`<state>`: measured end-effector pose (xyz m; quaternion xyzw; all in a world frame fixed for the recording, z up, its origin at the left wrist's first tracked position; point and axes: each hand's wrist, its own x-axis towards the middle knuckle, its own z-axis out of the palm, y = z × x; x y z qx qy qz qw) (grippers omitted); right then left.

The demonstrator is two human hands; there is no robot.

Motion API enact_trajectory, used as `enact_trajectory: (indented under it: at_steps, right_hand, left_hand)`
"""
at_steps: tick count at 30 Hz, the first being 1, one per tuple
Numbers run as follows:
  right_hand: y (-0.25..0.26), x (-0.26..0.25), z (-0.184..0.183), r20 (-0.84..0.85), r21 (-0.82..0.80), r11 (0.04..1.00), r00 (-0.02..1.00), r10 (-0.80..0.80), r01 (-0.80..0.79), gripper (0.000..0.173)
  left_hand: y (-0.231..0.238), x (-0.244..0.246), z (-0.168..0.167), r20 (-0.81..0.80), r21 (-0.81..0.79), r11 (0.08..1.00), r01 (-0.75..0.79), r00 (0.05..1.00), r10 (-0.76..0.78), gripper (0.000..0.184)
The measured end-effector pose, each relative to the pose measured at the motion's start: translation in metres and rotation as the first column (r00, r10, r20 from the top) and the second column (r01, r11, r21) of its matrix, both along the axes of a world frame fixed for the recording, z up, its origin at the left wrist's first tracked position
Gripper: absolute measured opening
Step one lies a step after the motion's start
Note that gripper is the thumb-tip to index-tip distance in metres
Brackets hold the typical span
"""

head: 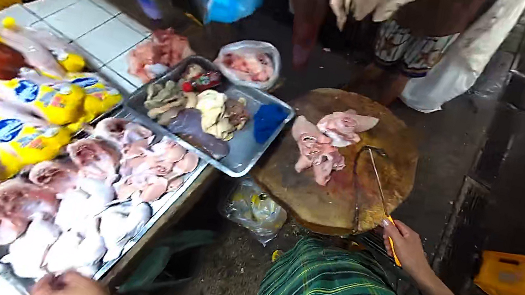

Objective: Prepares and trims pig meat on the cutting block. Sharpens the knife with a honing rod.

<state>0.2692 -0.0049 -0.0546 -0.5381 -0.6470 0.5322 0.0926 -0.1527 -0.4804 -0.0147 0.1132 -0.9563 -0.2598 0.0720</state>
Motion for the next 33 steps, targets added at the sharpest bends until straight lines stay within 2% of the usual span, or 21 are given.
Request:
enact_trajectory:
  at_steps: [2,4,6,8,9,12,14,15,17,18,20,22,23,24,25,26,27,30,33]
  right_hand:
    - [0.012,0.03,-0.01,0.01,-0.057,0.993,0.995,-0.099,0.1,0.049]
    - [0.03,0.055,-0.02,0.044,-0.089,0.985,0.988,-0.145,0.149,0.05]
    - [0.051,0.077,-0.029,0.075,-0.112,0.981,0.986,-0.15,0.158,0.05]
    - [0.075,0.099,-0.034,0.093,-0.126,0.984,0.989,-0.114,0.125,0.05]
    - [0.085,0.112,-0.035,0.106,-0.124,0.987,0.991,-0.087,0.1,0.05]
    - [0.123,0.149,-0.04,0.11,-0.068,0.996,0.993,-0.053,0.061,0.053]
    - [0.144,0.18,-0.056,0.102,-0.042,0.997,0.993,-0.052,0.057,0.053]
    - [0.153,0.195,-0.064,0.094,-0.05,0.997,0.994,-0.056,0.061,0.053]
    - [0.166,0.225,-0.075,0.089,-0.075,0.993,0.992,-0.087,0.094,0.053]
    - [0.172,0.239,-0.079,0.1,-0.087,0.99,0.99,-0.101,0.11,0.054]
    - [0.186,0.262,-0.083,0.129,-0.1,0.987,0.986,-0.109,0.122,0.057]
    - [0.199,0.278,-0.087,0.15,-0.085,0.991,0.984,-0.094,0.107,0.058]
    - [0.205,0.284,-0.089,0.161,-0.074,0.992,0.983,-0.091,0.104,0.059]
    - [0.208,0.29,-0.092,0.168,-0.065,0.992,0.981,-0.099,0.111,0.059]
    - [0.211,0.293,-0.094,0.171,-0.057,0.991,0.979,-0.112,0.123,0.059]
    - [0.214,0.293,-0.096,0.168,-0.046,0.989,0.977,-0.128,0.137,0.06]
    - [0.216,0.292,-0.098,0.16,-0.048,0.987,0.976,-0.147,0.157,0.06]
    - [0.214,0.284,-0.108,0.136,-0.092,0.971,0.968,-0.209,0.222,0.061]
    - [0.209,0.268,-0.12,0.073,-0.104,0.965,0.97,-0.233,0.24,0.063]
  left_hand:
    - [0.124,0.041,0.024,0.009,0.212,0.915,0.342,0.936,-0.352,0.045]
    - [0.251,0.082,0.026,0.077,0.274,0.761,0.588,0.776,-0.627,0.04]
    - [0.365,0.111,0.014,0.118,0.306,0.591,0.746,0.586,-0.801,0.039]
    - [0.469,0.128,-0.001,0.075,0.277,0.484,0.83,0.484,-0.872,0.043]
    - [0.514,0.13,-0.011,0.07,0.231,0.466,0.854,0.464,-0.883,0.048]
    - [0.632,0.125,-0.032,0.089,0.049,0.491,0.87,0.486,-0.87,0.078]
    - [0.681,0.119,-0.059,0.171,-0.102,0.504,0.857,0.515,-0.84,0.093]
    - [0.695,0.119,-0.071,0.246,-0.159,0.513,0.844,0.537,-0.807,0.095]
    - [0.708,0.131,-0.078,0.373,-0.211,0.546,0.811,0.583,-0.722,0.084]
    - [0.711,0.141,-0.081,0.393,-0.255,0.547,0.797,0.603,-0.695,0.071]
    - [0.705,0.16,-0.08,0.301,-0.274,0.581,0.766,0.642,-0.705,0.05]
    - [0.691,0.175,-0.065,0.092,-0.082,0.719,0.691,0.723,-0.685,0.039]
    - [0.684,0.179,-0.056,-0.011,0.089,0.77,0.632,0.774,-0.633,0.038]
    - [0.675,0.184,-0.044,-0.066,0.304,0.777,0.551,0.826,-0.56,0.04]
    - [0.667,0.185,-0.032,-0.112,0.511,0.719,0.47,0.866,-0.487,0.04]
    - [0.659,0.184,-0.018,-0.152,0.667,0.621,0.412,0.891,-0.428,0.039]
    - [0.652,0.185,-0.003,-0.18,0.76,0.522,0.386,0.898,-0.402,0.039]
    - [0.625,0.184,0.034,-0.286,0.831,0.327,0.451,0.849,-0.444,0.038]
    - [0.604,0.195,0.083,-0.328,0.85,0.223,0.478,0.809,-0.488,0.027]
